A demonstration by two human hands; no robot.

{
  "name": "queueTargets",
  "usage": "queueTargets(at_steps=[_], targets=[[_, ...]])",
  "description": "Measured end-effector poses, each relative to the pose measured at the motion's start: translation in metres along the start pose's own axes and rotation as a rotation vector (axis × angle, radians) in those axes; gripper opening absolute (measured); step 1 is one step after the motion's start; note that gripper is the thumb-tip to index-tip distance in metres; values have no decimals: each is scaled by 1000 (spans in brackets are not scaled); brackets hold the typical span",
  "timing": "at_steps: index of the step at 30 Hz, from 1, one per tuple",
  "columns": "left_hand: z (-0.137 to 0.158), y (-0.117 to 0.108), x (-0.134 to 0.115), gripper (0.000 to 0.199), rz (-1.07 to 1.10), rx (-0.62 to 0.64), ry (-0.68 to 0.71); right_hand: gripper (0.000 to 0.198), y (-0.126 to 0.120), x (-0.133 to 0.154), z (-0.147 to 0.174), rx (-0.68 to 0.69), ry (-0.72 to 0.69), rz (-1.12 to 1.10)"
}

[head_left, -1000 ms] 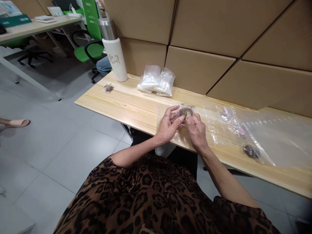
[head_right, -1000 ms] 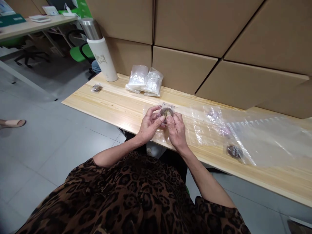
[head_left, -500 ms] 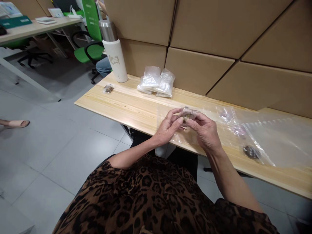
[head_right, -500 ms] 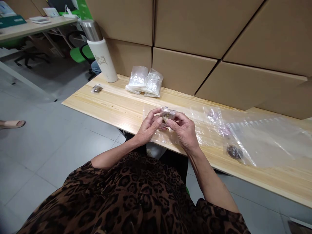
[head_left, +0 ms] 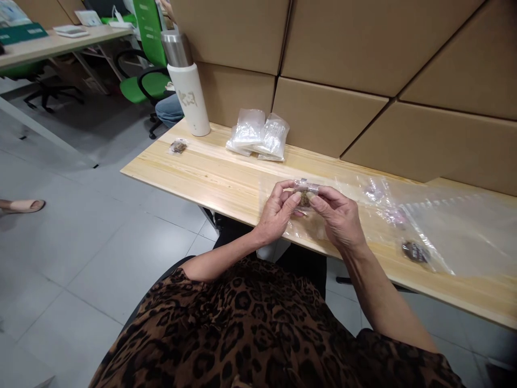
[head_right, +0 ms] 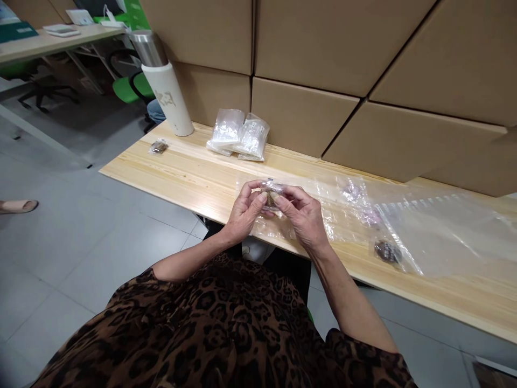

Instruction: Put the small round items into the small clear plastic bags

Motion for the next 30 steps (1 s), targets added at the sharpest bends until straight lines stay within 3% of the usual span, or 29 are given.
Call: queueTargets(at_steps=[5,10,13,16,18,20,25,30], targets=[[0,2,4,47,-19,-12,36,31,3,-6,3,-13,-39,26],[-2,-8,2,49,-132,16,26,31,7,-1,-3,-14,38,-35],[-5,-42,-21,52,-472,-141,60,38,-5,-1,-16,-106,100,7],[-11,-77,-46,45,-1036,-345,24,44,-16,-11,-32,-153,175,60],[-17,-91,-53,43,-1334,-384,-69,44,-20,-23,-40,-144,250,90],[-24,-94,-55,44,-1474,-375,-139,43,-20,-38,-46,-127,335,124],[-41,-80,-49,26,-1379,-304,-180,36,-28,-62,-55,-159,501,177],[-53,-76,-49,28,-1128,-309,-230,29,-47,-58,-60,-204,482,67]])
Point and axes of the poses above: each hand's wrist, its own z-axis away from the middle knuckle, its own y-axis out of the palm, x = y × z, the point moved 7 cm from there along -z, towards the middle knuckle, and after that the axes turned 13 degrees about -y, right-handed, at the moved point
